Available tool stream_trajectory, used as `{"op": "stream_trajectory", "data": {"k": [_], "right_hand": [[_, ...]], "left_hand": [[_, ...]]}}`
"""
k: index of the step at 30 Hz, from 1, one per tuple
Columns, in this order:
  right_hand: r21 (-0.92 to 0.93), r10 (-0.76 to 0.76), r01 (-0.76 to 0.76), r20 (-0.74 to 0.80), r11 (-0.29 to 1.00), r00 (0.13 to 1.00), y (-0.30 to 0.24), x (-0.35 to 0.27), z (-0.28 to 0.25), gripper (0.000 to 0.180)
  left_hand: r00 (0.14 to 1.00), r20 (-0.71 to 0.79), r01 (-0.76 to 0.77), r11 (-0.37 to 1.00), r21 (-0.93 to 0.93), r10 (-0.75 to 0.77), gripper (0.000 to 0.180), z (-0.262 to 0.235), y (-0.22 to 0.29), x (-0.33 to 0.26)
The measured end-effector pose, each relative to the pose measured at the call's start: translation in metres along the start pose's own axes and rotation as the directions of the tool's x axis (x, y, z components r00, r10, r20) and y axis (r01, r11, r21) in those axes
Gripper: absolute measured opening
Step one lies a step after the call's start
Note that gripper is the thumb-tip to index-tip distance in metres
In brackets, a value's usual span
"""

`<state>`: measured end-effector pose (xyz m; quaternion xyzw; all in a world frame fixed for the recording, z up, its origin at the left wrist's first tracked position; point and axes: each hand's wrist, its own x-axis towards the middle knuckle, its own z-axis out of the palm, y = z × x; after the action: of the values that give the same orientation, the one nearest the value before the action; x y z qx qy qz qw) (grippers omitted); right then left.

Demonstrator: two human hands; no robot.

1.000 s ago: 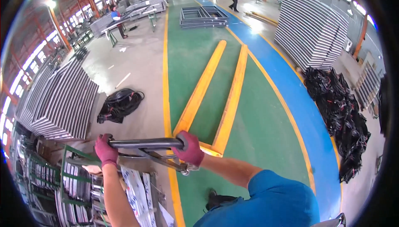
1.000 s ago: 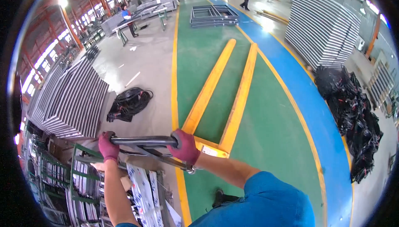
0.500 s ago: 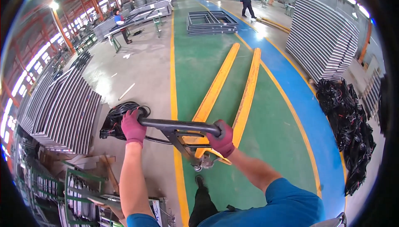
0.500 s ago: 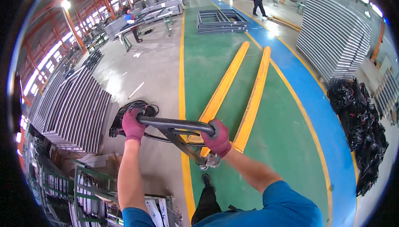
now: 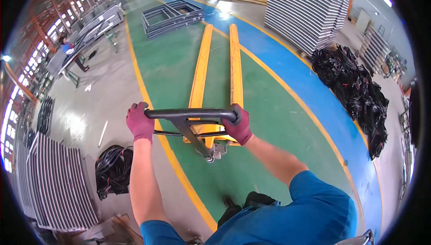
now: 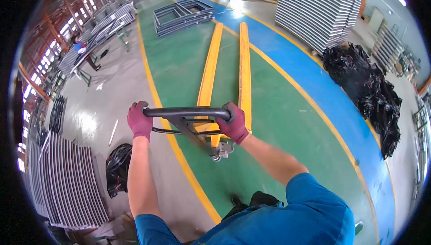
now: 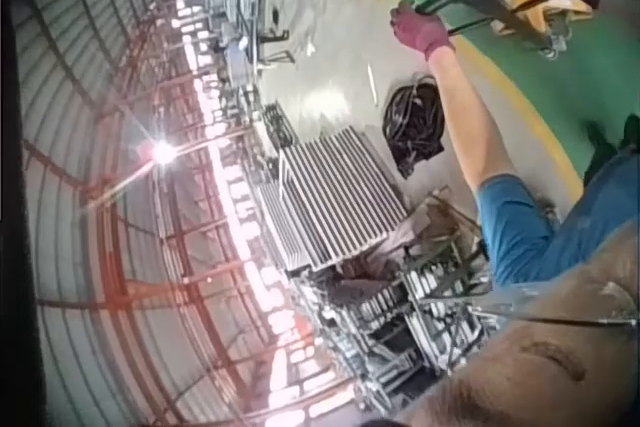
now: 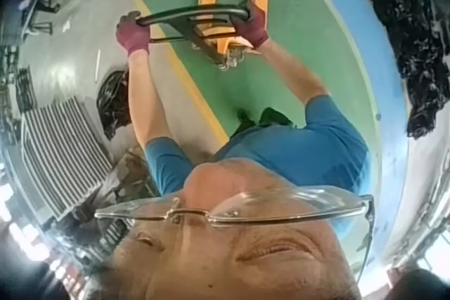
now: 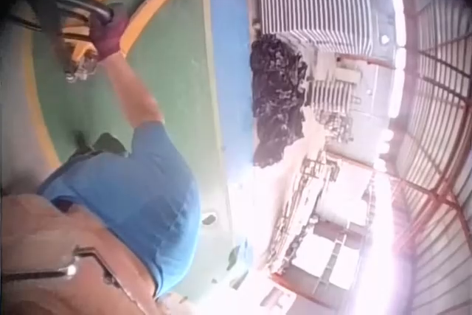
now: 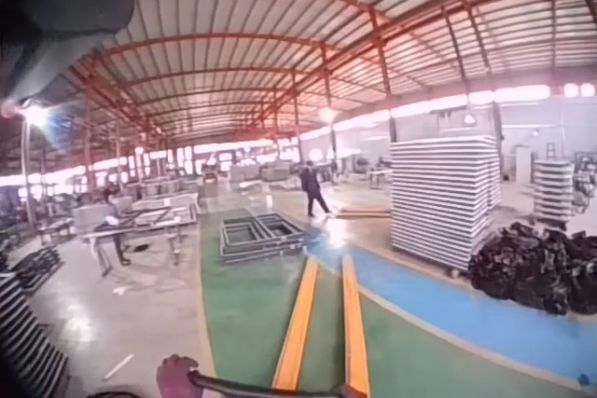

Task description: Using a manual pallet jack to move stacks of metal frames across a fabrication floor.

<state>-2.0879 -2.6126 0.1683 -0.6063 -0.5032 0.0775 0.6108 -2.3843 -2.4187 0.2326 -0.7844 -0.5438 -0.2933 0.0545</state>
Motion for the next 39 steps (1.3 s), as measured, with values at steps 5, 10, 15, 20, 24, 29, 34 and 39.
{"op": "stream_trajectory", "data": {"k": [5,10,15,20,24,29,34,39], "right_hand": [[-0.023,-0.015,0.012,-0.128,1.0,0.992,0.059,0.098,0.019,0.022],[-0.052,0.023,-0.032,-0.175,0.998,0.984,0.112,0.197,0.03,0.024],[-0.114,0.054,-0.078,-0.2,0.99,0.978,0.176,0.279,0.031,0.028],[-0.15,0.046,-0.088,-0.263,0.985,0.964,0.242,0.369,0.019,0.025],[-0.197,0.058,-0.131,-0.339,0.971,0.939,0.296,0.439,0.001,0.024],[-0.424,-0.112,-0.156,-0.543,0.892,0.832,0.381,0.525,-0.045,0.027],[-0.481,-0.119,-0.277,-0.643,0.832,0.757,0.486,0.602,-0.157,0.023],[-0.376,-0.007,-0.392,-0.73,0.84,0.684,0.583,0.702,-0.298,0.018]], "left_hand": [[0.998,0.065,-0.024,1.0,-0.016,0.025,0.028,0.083,0.028,0.117],[0.991,0.029,-0.123,0.985,-0.12,0.127,0.032,0.175,0.058,0.238],[0.976,0.063,-0.199,0.968,-0.154,0.21,0.031,0.272,0.104,0.346],[0.951,0.114,-0.263,0.944,-0.199,0.289,0.031,0.365,0.175,0.457],[0.915,0.127,-0.341,0.903,-0.262,0.382,0.045,0.446,0.248,0.546],[0.83,0.089,-0.459,0.765,-0.451,0.551,0.053,0.56,0.361,0.643],[0.75,-0.096,-0.545,0.528,-0.652,0.655,0.043,0.633,0.511,0.691],[0.652,-0.07,-0.524,0.381,-0.762,0.755,0.035,0.697,0.639,0.745]]}}
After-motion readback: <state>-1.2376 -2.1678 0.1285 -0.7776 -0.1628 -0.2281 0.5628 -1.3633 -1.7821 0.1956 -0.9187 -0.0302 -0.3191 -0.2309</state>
